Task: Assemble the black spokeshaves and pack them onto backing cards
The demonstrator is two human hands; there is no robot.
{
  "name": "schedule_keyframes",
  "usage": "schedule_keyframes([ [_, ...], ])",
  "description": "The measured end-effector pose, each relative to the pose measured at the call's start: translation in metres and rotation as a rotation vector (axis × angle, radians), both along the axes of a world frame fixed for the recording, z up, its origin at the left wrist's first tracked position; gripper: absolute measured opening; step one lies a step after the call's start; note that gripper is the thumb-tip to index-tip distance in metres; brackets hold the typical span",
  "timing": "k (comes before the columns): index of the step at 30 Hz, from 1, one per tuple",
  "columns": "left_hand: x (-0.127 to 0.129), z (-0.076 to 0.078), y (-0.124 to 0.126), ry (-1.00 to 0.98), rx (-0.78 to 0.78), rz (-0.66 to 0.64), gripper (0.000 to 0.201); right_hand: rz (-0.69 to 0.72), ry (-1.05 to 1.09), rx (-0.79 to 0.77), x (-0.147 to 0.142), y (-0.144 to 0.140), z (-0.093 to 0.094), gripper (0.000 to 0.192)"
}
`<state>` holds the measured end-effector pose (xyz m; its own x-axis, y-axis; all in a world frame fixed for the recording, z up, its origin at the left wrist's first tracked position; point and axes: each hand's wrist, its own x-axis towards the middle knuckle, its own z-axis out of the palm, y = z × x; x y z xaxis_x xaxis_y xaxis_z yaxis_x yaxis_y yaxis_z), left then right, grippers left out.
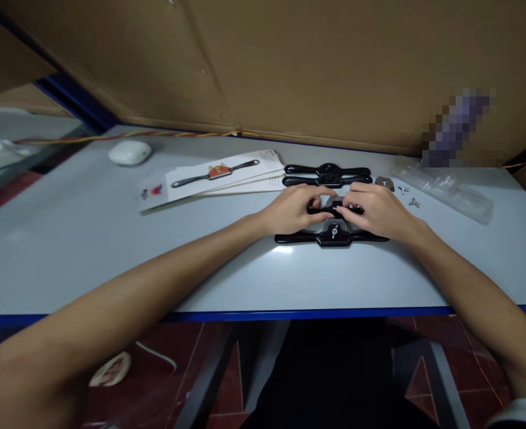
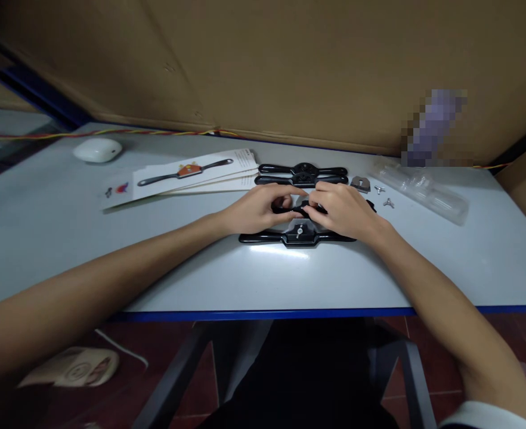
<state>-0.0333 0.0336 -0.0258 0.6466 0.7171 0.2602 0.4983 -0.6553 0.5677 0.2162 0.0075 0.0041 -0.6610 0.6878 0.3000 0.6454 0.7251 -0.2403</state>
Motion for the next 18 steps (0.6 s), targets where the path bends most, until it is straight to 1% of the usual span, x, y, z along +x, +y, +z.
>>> schedule_keyframes([
  [8, 0.0005, 0.0005, -0.0002, 0.012, -0.008, 0.007, 0.046, 0.014, -0.068, 0.002, -0.0049, -0.0025, 0.0013, 0.034],
  [15, 0.0004, -0.0007, 0.0007, 0.003, -0.008, 0.007, 0.046, 0.097, 0.046, -0.141, -0.0011, -0.0035, 0.0024, 0.033],
  [18, -0.0002, -0.0012, 0.0012, 0.005, -0.005, 0.002, 0.048, 0.121, 0.047, -0.184, 0.0004, -0.0045, 0.0051, 0.036],
])
